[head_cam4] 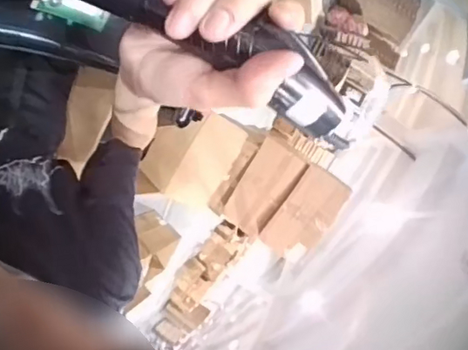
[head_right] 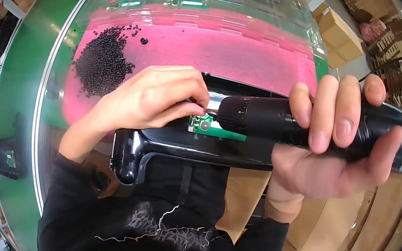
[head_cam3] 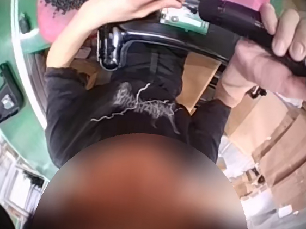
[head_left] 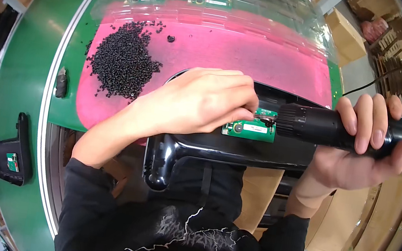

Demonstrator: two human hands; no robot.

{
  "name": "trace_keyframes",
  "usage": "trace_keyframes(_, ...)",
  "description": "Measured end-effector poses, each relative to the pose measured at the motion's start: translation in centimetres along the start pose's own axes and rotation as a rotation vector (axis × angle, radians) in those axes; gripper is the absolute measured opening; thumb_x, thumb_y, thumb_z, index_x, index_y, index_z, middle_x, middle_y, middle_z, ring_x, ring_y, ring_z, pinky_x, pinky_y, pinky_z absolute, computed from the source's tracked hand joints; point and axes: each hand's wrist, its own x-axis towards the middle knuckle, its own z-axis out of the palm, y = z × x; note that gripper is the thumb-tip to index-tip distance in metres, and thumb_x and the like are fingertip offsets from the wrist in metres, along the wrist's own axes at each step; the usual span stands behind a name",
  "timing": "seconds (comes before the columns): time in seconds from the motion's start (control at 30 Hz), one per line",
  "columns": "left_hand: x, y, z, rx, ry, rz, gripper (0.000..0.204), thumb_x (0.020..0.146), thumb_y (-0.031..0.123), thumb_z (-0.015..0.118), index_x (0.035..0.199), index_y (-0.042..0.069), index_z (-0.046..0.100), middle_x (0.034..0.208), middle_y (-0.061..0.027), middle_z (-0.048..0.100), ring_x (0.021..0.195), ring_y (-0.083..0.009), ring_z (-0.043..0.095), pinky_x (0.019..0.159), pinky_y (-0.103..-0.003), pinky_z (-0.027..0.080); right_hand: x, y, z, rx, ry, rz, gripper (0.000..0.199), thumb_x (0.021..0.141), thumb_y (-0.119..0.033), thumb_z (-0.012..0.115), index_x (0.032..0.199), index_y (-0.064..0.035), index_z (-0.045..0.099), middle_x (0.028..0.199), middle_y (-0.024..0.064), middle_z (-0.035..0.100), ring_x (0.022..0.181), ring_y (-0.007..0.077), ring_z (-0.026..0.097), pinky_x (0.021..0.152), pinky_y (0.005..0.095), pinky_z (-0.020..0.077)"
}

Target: Assembling circuit boards into black plastic housings using an electric screwdriver.

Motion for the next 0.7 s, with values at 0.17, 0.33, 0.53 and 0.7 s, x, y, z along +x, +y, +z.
trace_keyframes(0.17,-0.1,0.3,-0.2,0.016,0.035,0.015,0.018,0.077,0.005,0.073,0.087,0.0,0.058,0.084,-0.011,0.061,0.076,-0.0295,0.063,0.065,-0.038,0.051,-0.4,1.0,0.4,-0.055,-0.011,-0.043,0.028,0.094,-0.029,0.057,0.106,-0.0061,0.046,0.072,-0.0032,0.047,0.058,0.0062,0.045,0.065,0.0236,0.0376)
trace_keyframes(0.33,0.2,0.2,-0.3,0.143,0.063,0.044,0.021,0.075,0.008,0.075,0.088,0.001,0.059,0.083,-0.0097,0.061,0.075,-0.0284,0.062,0.063,-0.037,0.05,-0.6,1.9,1.2,-0.158,0.12,-0.117,0.028,0.095,-0.031,0.057,0.106,-0.0067,0.047,0.072,-0.0044,0.046,0.06,0.0055,0.043,0.065,0.0233,0.0364)
trace_keyframes(0.53,0.2,0.7,-0.2,0.343,0.139,0.087,0.029,0.069,0.014,0.078,0.087,-0.002,0.06,0.083,-0.0124,0.061,0.074,-0.0283,0.064,0.058,-0.037,0.05,-0.6,3.5,1.0,-0.183,0.309,-0.074,0.025,0.098,-0.032,0.054,0.105,-0.008,0.051,0.073,-0.0029,0.046,0.064,0.0082,0.043,0.067,0.0251,0.0376)
trace_keyframes(0.7,1.0,0.3,0.4,0.264,0.146,0.103,0.028,0.065,0.009,0.077,0.086,-0.002,0.062,0.081,-0.0117,0.062,0.073,-0.0275,0.065,0.055,-0.034,0.053,-0.8,2.7,-0.4,-0.166,0.259,-0.081,0.028,0.096,-0.035,0.055,0.106,-0.0094,0.051,0.072,-0.0041,0.045,0.06,0.0063,0.042,0.064,0.0239,0.0361)
